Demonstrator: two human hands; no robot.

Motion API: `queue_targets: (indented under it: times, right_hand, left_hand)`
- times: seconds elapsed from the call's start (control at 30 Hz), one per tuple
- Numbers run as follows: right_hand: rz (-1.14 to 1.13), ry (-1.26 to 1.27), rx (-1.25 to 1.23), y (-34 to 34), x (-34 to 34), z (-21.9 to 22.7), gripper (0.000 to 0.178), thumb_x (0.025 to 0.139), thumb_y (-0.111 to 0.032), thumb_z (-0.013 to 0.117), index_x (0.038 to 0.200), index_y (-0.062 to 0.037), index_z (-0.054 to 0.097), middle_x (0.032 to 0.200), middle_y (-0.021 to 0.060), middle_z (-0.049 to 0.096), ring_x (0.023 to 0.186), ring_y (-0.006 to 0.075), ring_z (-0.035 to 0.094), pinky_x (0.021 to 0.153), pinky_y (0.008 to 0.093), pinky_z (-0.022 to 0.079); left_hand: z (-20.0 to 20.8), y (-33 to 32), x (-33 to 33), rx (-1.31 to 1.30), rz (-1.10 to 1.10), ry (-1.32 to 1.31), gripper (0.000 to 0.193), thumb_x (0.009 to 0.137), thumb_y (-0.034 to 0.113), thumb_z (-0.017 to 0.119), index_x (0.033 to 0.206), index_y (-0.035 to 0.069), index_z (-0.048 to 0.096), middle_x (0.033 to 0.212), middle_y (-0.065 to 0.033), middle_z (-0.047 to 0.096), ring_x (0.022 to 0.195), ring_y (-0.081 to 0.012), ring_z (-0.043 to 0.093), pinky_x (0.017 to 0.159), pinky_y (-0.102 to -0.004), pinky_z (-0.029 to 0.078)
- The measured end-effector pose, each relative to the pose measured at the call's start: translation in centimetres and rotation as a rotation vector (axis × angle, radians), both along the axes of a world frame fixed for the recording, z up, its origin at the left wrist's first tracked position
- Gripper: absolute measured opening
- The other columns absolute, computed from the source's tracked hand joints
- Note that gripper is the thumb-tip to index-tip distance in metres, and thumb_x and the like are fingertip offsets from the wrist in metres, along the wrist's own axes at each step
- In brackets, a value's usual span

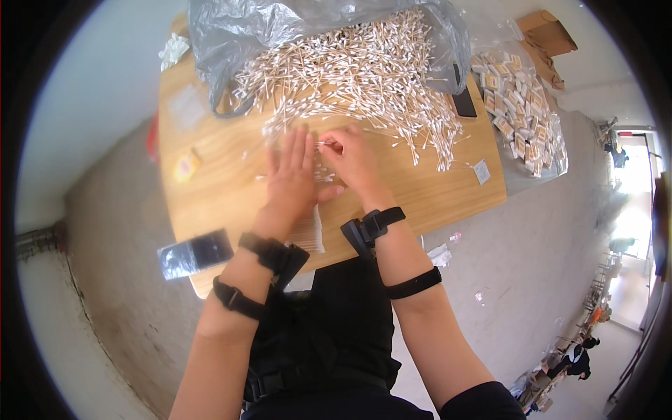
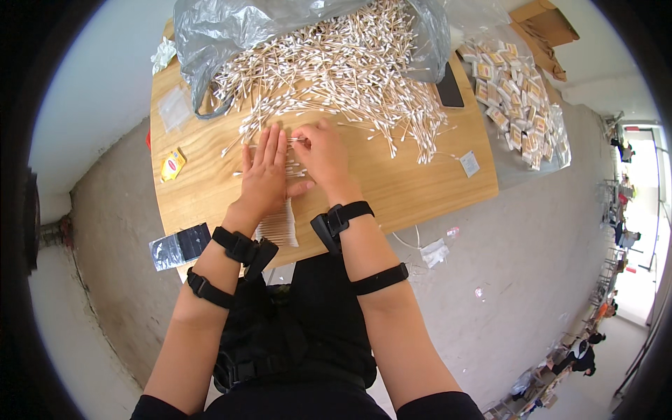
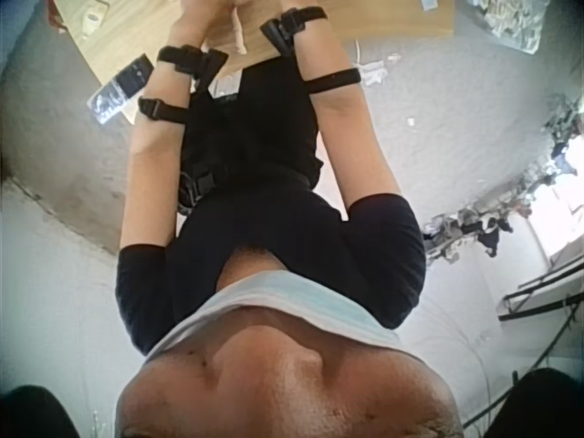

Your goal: Sort and package cotton swabs into small plastic bags.

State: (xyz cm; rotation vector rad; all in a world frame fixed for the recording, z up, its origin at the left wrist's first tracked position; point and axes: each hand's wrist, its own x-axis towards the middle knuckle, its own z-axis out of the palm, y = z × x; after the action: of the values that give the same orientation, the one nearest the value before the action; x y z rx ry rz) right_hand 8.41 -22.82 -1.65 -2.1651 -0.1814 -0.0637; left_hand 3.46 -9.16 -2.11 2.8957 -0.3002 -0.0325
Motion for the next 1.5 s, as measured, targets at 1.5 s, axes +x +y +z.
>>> queue_targets:
  times: [1.5]
  right_hand:
    - [-0.15,0.192,0.969,2.9,-3.5,-1.3,0.052,0.102,-0.038,0.031,0.132,0.0031,0.042,0.134,0.0149,0.042,0.125,0.0222,0.041,0.11,0.0366,0.031]
  left_hand:
    - [2.5,2.5,-4.1,-0.101,-0.025,0.019,0.117,0.065,0.061,0.071,0.147,-0.003,0.018,0.155,-0.0198,0.015,0.144,-0.0342,0.014,0.115,-0.0493,0.016]
